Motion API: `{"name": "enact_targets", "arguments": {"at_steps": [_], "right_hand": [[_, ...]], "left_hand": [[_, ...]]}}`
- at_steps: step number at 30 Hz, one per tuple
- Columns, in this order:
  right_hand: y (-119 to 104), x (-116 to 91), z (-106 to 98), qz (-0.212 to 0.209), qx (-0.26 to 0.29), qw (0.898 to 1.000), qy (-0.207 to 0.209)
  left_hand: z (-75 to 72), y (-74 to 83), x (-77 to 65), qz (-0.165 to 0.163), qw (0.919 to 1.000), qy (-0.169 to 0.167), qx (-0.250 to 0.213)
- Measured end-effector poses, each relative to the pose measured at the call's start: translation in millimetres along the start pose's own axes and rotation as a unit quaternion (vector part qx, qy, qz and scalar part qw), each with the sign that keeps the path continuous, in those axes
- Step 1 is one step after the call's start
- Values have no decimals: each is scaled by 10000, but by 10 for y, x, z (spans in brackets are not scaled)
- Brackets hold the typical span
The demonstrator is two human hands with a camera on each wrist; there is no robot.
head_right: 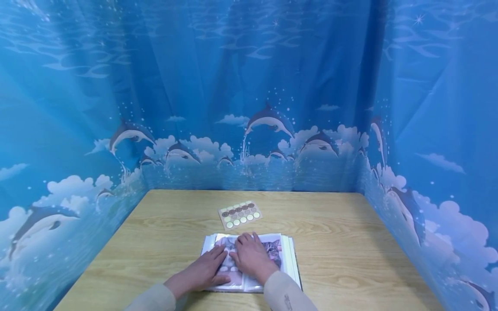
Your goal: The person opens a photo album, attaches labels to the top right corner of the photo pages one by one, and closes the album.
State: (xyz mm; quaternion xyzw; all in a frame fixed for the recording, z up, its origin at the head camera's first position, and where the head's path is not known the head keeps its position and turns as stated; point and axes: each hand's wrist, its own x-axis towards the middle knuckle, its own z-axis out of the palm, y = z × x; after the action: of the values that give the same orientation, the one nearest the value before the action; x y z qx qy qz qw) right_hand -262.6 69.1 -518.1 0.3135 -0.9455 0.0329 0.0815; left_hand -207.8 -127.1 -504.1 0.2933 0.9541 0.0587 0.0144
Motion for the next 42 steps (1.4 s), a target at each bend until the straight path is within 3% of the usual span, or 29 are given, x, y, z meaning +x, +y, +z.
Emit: {"name": "enact_targets", "arguments": {"at_steps": [11, 23, 34, 42], "right_hand": [[11, -37, -27, -93, 41, 9995, 303], [78, -48, 9, 14, 41, 9998, 199], [116, -55, 20, 60, 68, 9997, 205], [109, -48, 11, 66, 53, 9999, 119]], "left_hand": [[9, -30, 10, 170, 9998, 122, 29], [8, -24, 11, 63, 10000, 31, 49], [50, -62, 29, 304, 9992, 232, 99], [17, -42, 38, 49, 9995, 56, 292]]}}
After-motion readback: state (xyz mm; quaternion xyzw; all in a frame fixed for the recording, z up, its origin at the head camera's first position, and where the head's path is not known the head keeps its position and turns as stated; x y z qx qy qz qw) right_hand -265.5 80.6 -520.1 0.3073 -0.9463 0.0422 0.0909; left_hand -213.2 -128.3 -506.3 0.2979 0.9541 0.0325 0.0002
